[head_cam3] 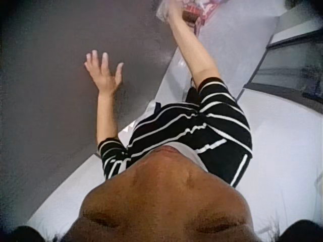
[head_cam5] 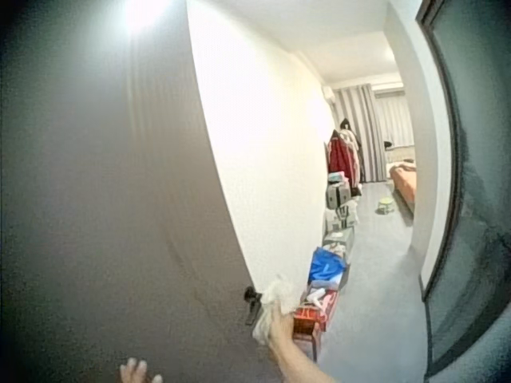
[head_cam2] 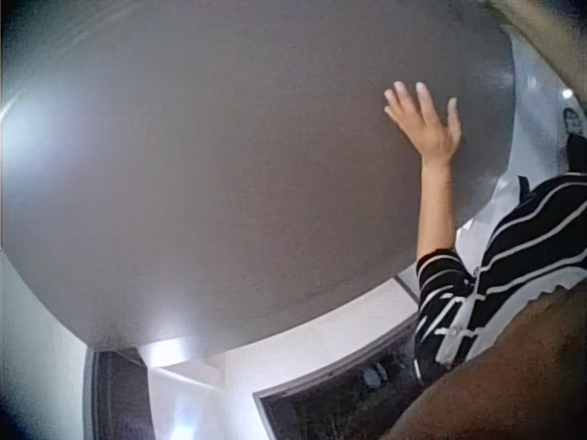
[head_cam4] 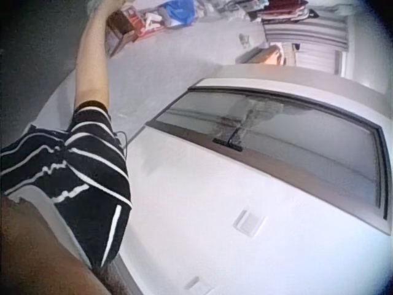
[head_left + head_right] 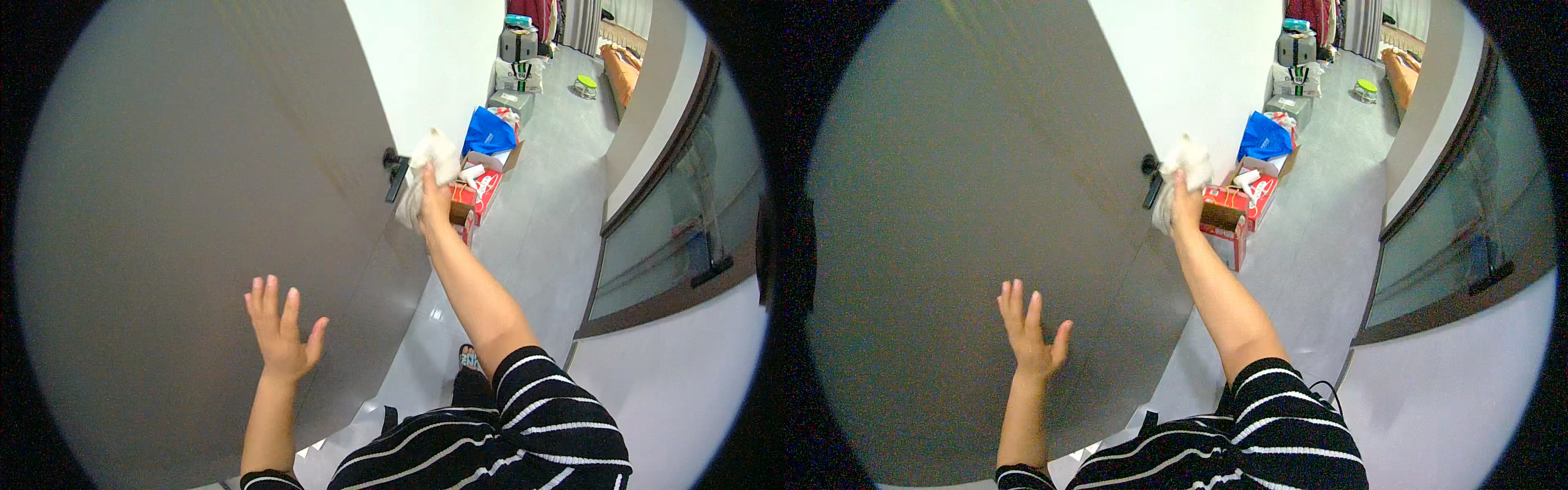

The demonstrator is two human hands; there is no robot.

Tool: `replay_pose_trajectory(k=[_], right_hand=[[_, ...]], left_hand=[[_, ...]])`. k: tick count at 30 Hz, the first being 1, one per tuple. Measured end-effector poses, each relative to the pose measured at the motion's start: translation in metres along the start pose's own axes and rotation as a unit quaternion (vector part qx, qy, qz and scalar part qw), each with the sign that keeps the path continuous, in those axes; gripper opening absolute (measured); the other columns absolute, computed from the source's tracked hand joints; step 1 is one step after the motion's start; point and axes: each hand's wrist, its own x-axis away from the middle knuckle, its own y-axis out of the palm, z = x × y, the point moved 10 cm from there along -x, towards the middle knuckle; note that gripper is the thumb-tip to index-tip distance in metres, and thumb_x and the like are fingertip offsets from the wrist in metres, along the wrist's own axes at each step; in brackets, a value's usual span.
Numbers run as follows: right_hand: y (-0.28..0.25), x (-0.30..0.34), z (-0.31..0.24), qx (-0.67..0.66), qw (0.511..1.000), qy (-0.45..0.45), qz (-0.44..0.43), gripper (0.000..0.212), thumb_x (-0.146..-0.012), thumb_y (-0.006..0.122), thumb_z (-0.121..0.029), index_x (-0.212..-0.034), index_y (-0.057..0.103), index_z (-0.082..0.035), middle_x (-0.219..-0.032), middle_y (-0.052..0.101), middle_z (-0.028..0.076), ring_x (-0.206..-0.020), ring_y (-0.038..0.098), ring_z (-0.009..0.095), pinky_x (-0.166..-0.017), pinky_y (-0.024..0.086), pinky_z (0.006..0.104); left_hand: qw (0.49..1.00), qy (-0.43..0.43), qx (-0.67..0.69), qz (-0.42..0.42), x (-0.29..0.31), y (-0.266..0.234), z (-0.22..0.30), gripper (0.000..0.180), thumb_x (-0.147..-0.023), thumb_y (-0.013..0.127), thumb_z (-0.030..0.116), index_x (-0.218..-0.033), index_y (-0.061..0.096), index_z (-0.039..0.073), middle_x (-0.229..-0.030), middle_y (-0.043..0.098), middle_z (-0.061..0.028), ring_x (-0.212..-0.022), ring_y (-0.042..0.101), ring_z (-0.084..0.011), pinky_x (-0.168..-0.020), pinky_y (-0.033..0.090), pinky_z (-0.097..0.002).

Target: The person sits on the floor and wipes a white stand with a cloth, then stands to wipe a large white wardrobe and a glass door. The person also wipes a bedside table and a wall socket.

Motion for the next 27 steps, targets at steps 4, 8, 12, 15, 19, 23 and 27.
replay_pose_trajectory(k=[4,8,12,15,19,23,27], right_hand=[[0.061,-0.054,-0.037,0.401,0.897,-0.156,-0.104,0.054,-0.084,0.066,-0.019,-0.129,0.046,0.003,-0.132,0.047,0.025,-0.125,0.042,0.038,-0.106,0.034,0.0423],[0.039,-0.013,0.032,0.479,0.856,-0.121,-0.153,0.059,-0.079,0.064,-0.005,-0.134,0.043,-0.001,-0.141,0.033,0.026,-0.127,0.035,0.046,-0.110,0.029,0.0448],[0.022,0.058,0.033,0.359,0.908,-0.082,-0.198,0.055,-0.076,0.064,0.000,-0.129,0.049,-0.003,-0.134,0.041,0.024,-0.127,0.040,0.040,-0.107,0.033,0.0429],[-0.003,0.053,0.022,0.263,0.945,-0.042,-0.188,0.050,-0.077,0.061,-0.002,-0.126,0.051,0.000,-0.134,0.045,0.024,-0.128,0.041,0.039,-0.106,0.034,0.0442],[0.024,-0.039,-0.034,0.153,0.975,-0.101,-0.128,0.040,-0.087,0.065,-0.021,-0.119,0.056,0.002,-0.122,0.053,0.019,-0.115,0.050,0.034,-0.100,0.037,0.0401],[0.058,-0.043,0.004,0.398,0.882,-0.174,-0.183,0.053,-0.081,0.070,-0.020,-0.124,0.049,0.001,-0.122,0.052,0.020,-0.118,0.049,0.028,-0.102,0.036,0.0376],[0.019,-0.072,0.030,0.281,0.955,-0.053,-0.078,0.038,-0.082,0.069,-0.021,-0.108,0.059,0.004,-0.105,0.061,0.021,-0.103,0.060,0.035,-0.090,0.045,0.0398]], left_hand=[[0.994,-0.035,0.098,-0.021,-0.062,0.089,0.016,0.069,-0.081,0.070,0.022,-0.139,0.038,0.004,-0.147,0.031,-0.0259,-0.137,0.027,-0.0457,-0.110,0.018,-0.0594],[0.976,-0.123,0.173,-0.039,-0.098,0.161,0.013,0.064,-0.084,0.068,0.024,-0.138,0.039,0.003,-0.148,0.031,-0.0235,-0.136,0.031,-0.0416,-0.110,0.024,-0.0509],[0.956,-0.183,0.220,-0.074,-0.107,0.213,-0.001,0.059,-0.088,0.064,0.025,-0.137,0.041,0.002,-0.148,0.032,-0.0213,-0.135,0.034,-0.0383,-0.110,0.027,-0.0462],[0.934,-0.234,0.257,-0.086,-0.108,0.235,-0.020,0.055,-0.089,0.061,0.022,-0.136,0.042,0.000,-0.146,0.036,-0.0194,-0.133,0.037,-0.0347,-0.110,0.028,-0.0437],[0.884,-0.312,0.331,-0.105,-0.101,0.281,-0.040,0.054,-0.093,0.055,0.027,-0.137,0.041,-0.001,-0.143,0.039,-0.0216,-0.132,0.038,-0.0349,-0.109,0.029,-0.0433],[0.800,-0.421,0.415,-0.101,-0.097,0.340,-0.054,0.051,-0.099,0.045,0.028,-0.138,0.039,-0.004,-0.136,0.048,-0.0209,-0.126,0.047,-0.0305,-0.106,0.034,-0.0379],[0.782,-0.426,0.438,-0.128,-0.103,0.365,-0.052,0.044,-0.099,0.044,0.025,-0.133,0.047,-0.003,-0.127,0.057,-0.0194,-0.118,0.054,-0.0274,-0.101,0.039,-0.0350]])
